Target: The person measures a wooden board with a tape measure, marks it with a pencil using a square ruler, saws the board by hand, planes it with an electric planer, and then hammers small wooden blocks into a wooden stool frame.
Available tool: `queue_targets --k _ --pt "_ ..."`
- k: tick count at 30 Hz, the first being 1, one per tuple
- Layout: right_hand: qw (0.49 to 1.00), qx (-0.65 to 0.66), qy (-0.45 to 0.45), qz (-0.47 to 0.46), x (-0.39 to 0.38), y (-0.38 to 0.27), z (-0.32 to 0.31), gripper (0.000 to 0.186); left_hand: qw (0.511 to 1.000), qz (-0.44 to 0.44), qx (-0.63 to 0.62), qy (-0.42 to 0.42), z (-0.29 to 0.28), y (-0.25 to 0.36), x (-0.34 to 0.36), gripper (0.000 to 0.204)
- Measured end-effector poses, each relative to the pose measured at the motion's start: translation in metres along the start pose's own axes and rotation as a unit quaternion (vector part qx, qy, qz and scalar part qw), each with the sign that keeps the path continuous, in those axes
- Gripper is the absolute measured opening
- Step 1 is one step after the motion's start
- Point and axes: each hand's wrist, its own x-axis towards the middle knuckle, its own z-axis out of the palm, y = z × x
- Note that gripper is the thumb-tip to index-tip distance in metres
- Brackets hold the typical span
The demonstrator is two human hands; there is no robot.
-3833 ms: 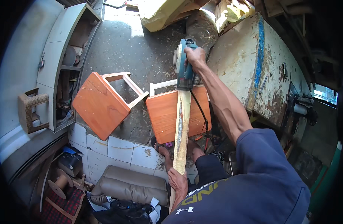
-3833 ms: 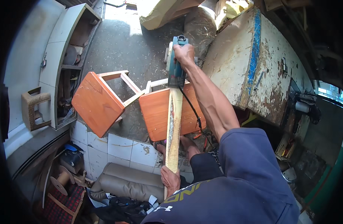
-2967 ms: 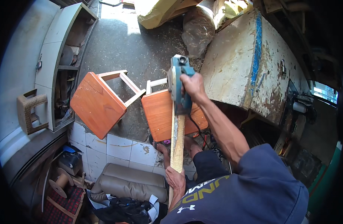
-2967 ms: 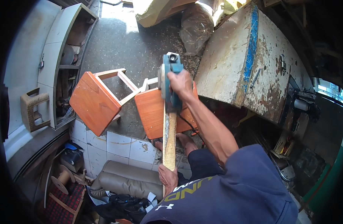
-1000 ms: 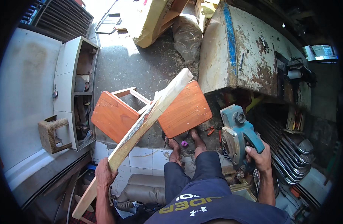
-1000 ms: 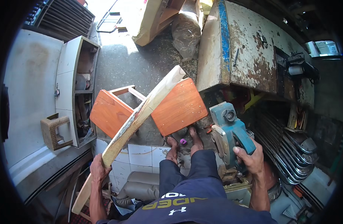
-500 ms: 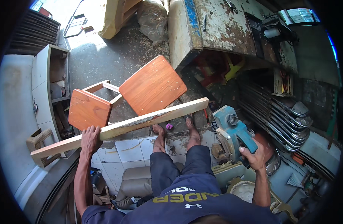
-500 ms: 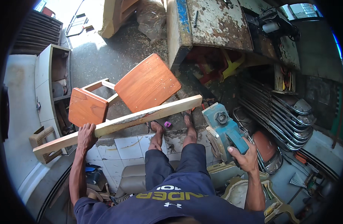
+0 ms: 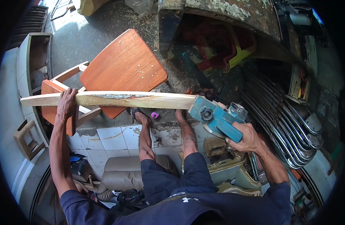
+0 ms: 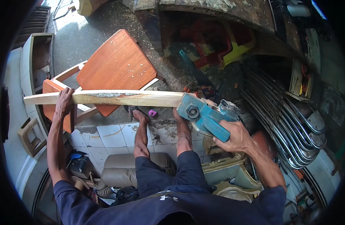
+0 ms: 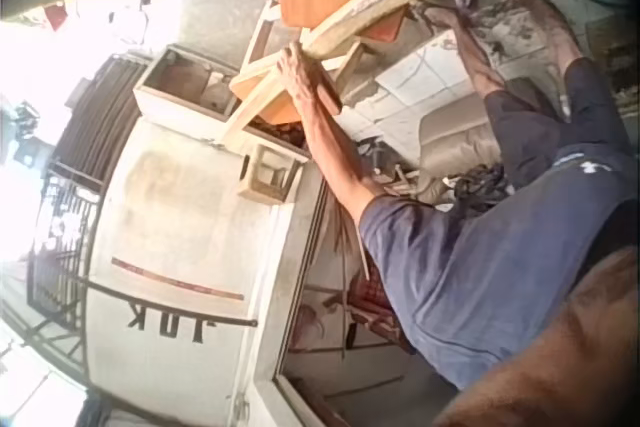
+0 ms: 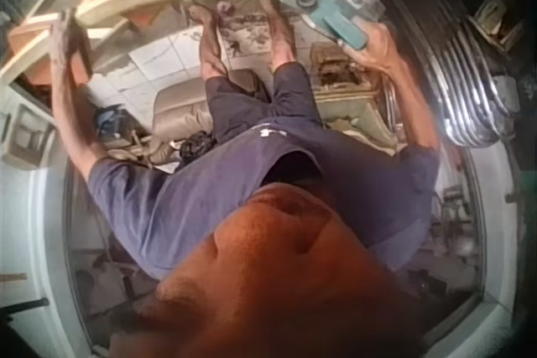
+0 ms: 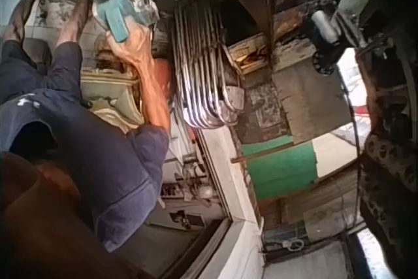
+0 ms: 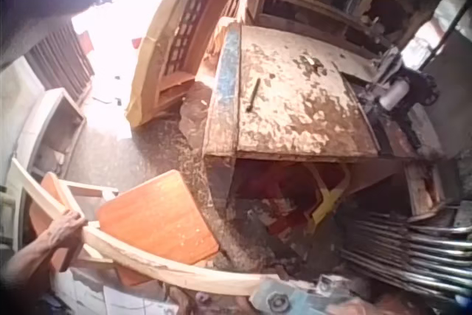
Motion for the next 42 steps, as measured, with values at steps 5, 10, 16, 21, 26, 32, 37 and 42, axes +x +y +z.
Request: queue_targets --k 5,10,16,21,26,32,37,42 --pt "0.996 0.002 -0.046 -0.073 0.044 0.037 -0.003 0.026 0.999 -0.010 0.029 -0.018 0.004 -0.009 0.002 0.037" --pt "0.994 0.013 -0.062 -0.094 0.058 0.056 0.007 0.026 1.000 -0.003 0.020 -0.020 0.011 -0.010 0.005 0.037" --pt "0.991 0.005 -0.084 -0.105 0.085 0.038 0.016 0.023 0.999 0.015 0.022 -0.018 0.012 -0.011 0.009 0.035" --pt "0.988 0.004 -0.090 -0.129 0.124 -0.005 0.034 0.024 1.000 0.020 0.016 -0.002 0.018 -0.015 0.004 0.033" --pt "0.983 0.011 -0.091 -0.162 0.158 -0.050 0.061 0.025 1.000 0.015 0.007 0.004 0.013 -0.011 0.006 0.032" --pt "0.980 0.021 -0.103 -0.170 0.216 -0.120 0.100 0.034 0.999 0.027 0.008 0.027 0.016 -0.012 0.004 0.029" --pt "0.984 -0.011 -0.097 -0.151 0.189 -0.090 0.082 0.033 0.999 0.023 0.030 0.007 0.015 -0.012 0.008 0.029" --pt "0.992 0.008 -0.088 -0.089 0.120 -0.005 0.032 0.027 1.000 0.001 0.029 -0.005 0.012 -0.011 0.003 0.028"
